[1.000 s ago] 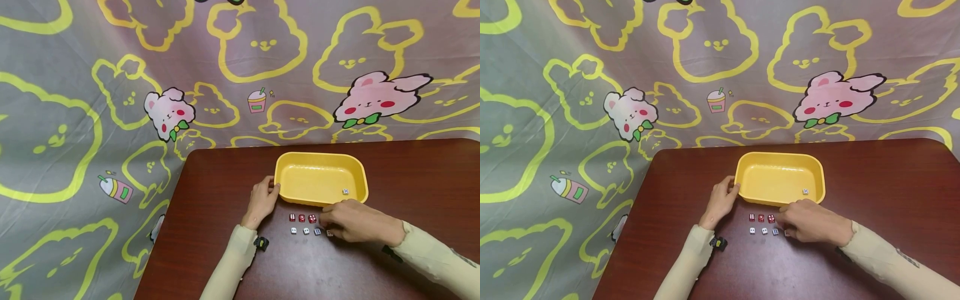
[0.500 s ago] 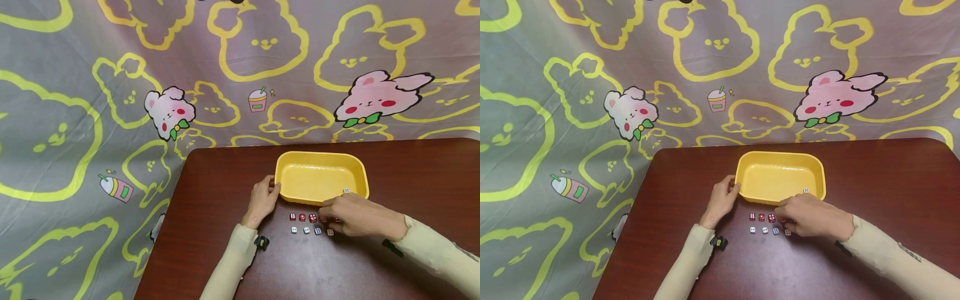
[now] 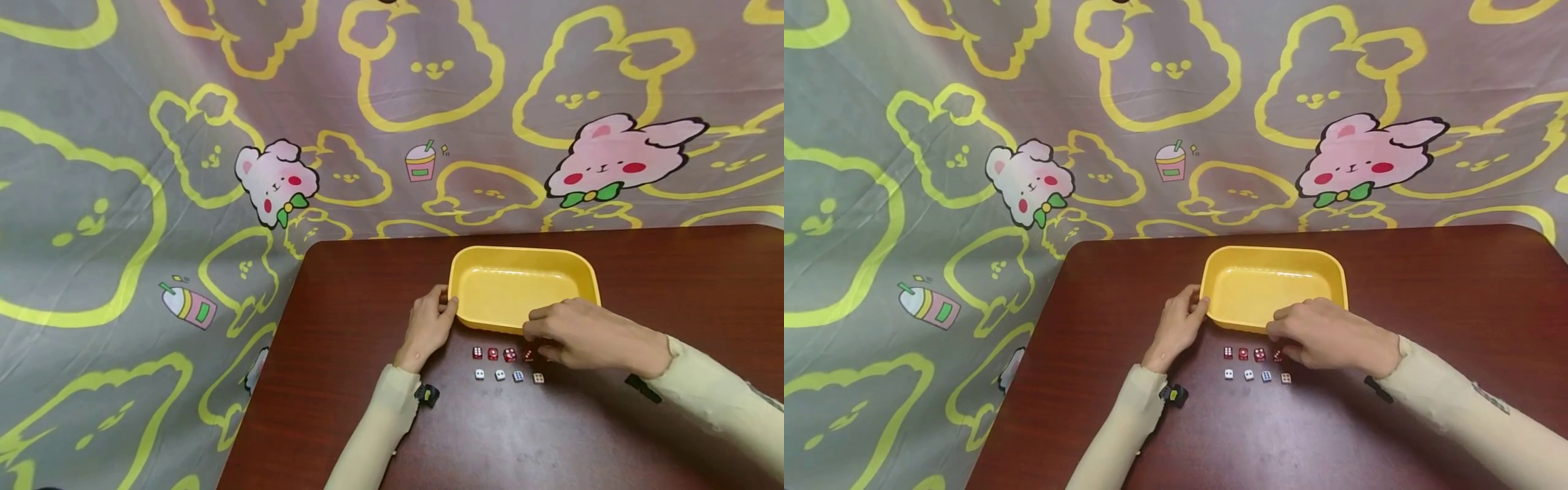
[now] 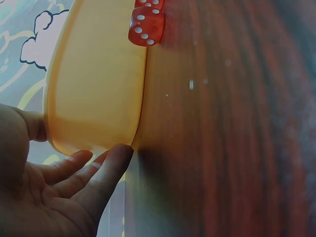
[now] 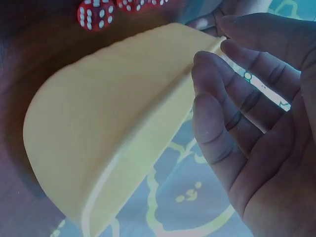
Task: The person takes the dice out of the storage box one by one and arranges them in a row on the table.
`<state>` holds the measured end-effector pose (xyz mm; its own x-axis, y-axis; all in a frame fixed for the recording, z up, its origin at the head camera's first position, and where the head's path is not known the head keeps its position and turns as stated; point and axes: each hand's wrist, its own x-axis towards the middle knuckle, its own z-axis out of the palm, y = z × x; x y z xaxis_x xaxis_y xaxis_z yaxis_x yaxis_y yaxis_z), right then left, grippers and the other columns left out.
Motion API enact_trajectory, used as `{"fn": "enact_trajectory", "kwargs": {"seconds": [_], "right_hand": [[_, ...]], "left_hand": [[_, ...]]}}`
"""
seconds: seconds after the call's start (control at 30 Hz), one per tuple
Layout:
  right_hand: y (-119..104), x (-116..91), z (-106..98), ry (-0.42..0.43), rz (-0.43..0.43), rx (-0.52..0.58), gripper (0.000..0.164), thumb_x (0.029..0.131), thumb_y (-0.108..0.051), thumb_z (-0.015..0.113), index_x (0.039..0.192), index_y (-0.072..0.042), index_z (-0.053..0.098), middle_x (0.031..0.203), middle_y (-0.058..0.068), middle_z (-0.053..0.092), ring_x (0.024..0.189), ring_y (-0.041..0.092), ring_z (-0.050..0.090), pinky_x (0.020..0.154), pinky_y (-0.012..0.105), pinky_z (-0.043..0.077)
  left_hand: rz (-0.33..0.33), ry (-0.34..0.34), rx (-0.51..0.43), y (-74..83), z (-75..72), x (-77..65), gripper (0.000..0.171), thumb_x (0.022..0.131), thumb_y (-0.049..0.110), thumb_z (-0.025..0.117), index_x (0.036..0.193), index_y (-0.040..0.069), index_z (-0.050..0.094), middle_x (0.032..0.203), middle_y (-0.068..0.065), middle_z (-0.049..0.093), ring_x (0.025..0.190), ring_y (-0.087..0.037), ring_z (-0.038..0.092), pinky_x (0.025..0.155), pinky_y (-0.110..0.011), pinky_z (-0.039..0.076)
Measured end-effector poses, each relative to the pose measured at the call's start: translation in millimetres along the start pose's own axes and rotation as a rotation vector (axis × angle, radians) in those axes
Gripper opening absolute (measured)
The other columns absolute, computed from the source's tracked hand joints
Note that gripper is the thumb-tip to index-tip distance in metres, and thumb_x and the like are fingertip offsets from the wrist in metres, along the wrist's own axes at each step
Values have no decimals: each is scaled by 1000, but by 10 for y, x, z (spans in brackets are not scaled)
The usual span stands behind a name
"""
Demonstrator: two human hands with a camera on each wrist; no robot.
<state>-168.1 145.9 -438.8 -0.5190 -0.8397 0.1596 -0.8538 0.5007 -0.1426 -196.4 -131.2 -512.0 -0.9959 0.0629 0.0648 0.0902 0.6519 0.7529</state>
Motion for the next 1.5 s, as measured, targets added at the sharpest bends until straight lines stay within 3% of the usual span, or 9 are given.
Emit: {"fn": "enact_trajectory", "kwargs": {"seconds": [0.93,1.33,1.5], "right_hand": [[195,208,-220,-55,38,-124,24,77,-11,88,88,-20,68,75,-11,57,60,6,41,56,24,40],[354,311,-266,-110,85,-139,25,77,-10,86,86,-22,66,72,-10,54,58,7,39,54,26,36],[398,364,-301,-136,110,-141,24,77,-11,87,89,-21,68,75,-9,59,60,8,42,54,27,38]], "left_hand": [[4,-2,-3,4,-8,-1,39,106,33,54,137,12,65,123,-7,77,103,-14,77,93,-35,59],[7,-1,-5,3,-8,-5,38,106,32,54,137,12,66,124,-7,77,103,-15,77,94,-36,59],[6,-2,-9,2,-6,-6,39,106,32,54,137,12,65,126,-8,76,103,-15,78,94,-37,60]]}}
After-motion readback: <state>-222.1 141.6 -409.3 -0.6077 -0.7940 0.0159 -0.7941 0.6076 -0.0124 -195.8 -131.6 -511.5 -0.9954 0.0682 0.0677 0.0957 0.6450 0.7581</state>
